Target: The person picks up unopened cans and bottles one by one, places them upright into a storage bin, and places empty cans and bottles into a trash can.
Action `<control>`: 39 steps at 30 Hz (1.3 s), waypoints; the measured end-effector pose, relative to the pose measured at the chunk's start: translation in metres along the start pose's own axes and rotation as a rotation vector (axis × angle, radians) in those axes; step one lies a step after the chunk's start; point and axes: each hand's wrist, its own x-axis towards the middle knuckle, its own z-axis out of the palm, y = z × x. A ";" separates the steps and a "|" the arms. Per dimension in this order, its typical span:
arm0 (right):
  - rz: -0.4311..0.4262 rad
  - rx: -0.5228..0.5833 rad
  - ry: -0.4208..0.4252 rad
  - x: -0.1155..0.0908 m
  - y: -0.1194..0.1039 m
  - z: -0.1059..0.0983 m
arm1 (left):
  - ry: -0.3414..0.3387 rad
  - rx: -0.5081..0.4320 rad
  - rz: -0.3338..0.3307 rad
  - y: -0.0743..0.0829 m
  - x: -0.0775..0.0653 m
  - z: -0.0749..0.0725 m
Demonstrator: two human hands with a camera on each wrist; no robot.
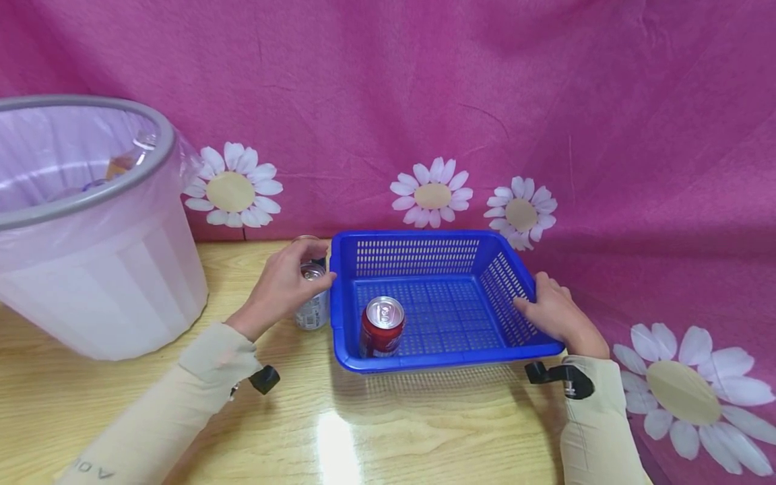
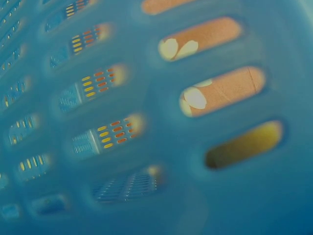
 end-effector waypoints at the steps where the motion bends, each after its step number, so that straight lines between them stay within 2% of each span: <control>1: 0.002 0.000 -0.001 0.000 0.000 0.000 | -0.001 0.001 0.000 -0.001 0.000 0.000; 7: -0.006 -0.004 0.008 -0.001 -0.002 -0.001 | -0.001 0.006 0.002 -0.007 0.000 0.003; 14: -0.013 -0.004 0.019 0.000 -0.003 -0.001 | 0.042 -0.019 0.029 -0.015 -0.003 0.008; 22: -0.020 -0.002 0.032 -0.001 -0.002 0.000 | 0.062 -0.029 0.015 -0.016 -0.007 0.011; 27: -0.012 -0.003 0.027 -0.001 -0.001 -0.001 | 0.081 -0.029 0.021 -0.019 -0.010 0.014; 39: -0.005 -0.005 0.021 -0.001 0.000 0.000 | 0.109 -0.052 -0.015 -0.028 -0.020 0.021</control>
